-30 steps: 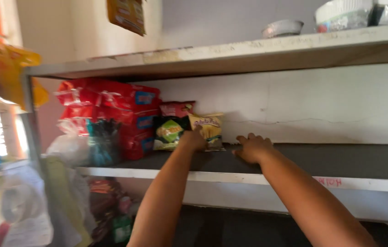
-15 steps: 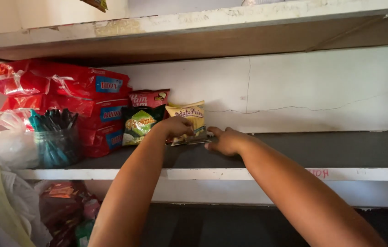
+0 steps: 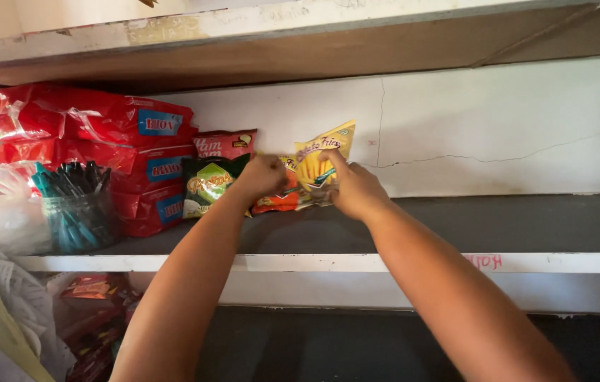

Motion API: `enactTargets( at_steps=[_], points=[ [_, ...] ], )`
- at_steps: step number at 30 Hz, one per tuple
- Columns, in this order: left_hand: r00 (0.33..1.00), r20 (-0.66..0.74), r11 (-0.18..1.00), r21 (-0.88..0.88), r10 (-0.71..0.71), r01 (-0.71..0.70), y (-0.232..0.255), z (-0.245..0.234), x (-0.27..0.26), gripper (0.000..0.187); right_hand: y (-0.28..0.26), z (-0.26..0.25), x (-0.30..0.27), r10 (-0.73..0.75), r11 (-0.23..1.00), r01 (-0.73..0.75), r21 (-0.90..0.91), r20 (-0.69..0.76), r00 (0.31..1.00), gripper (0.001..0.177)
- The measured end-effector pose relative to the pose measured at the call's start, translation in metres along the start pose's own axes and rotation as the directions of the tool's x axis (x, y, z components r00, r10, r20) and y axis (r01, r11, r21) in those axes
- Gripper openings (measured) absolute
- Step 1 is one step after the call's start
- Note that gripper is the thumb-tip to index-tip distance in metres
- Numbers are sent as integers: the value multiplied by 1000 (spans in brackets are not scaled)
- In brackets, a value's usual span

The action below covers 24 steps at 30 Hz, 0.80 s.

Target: Transferring snacks and toiletries from a box to store shelves.

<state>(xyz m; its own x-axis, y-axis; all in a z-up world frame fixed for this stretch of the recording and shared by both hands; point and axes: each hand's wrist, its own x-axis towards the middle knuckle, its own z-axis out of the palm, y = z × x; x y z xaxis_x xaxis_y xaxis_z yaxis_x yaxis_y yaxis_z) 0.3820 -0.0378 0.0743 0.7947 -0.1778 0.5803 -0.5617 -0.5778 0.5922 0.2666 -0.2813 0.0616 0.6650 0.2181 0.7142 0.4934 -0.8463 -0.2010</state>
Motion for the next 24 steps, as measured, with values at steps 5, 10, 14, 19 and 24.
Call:
enactTargets(
  at_steps=[5, 10, 14, 19, 24],
  points=[
    [974, 209, 661, 743, -84, -103, -37, 17, 64, 42, -6, -17, -3, 248, 953, -224, -203, 101, 964, 64],
    [905, 370, 508, 832, -208, -223, -41, 15, 102, 47, -13, -19, -7, 343, 909, -259, -326, 233, 910, 75],
    [951, 255, 655, 752, -177, -80, -45, 27, 114, 88, -13, -17, -8, 310, 898, -166, -407, 318, 896, 58],
    [914, 340, 592, 792, -222, -151, -75, 28, 122, 92, -26, -20, -10, 305, 898, -161, -410, 313, 899, 51],
    [838, 379, 658, 752, -392, -32, -23, 27, 65, 58, -14, -13, -11, 290, 918, -181, -352, 289, 912, 44]
  ],
)
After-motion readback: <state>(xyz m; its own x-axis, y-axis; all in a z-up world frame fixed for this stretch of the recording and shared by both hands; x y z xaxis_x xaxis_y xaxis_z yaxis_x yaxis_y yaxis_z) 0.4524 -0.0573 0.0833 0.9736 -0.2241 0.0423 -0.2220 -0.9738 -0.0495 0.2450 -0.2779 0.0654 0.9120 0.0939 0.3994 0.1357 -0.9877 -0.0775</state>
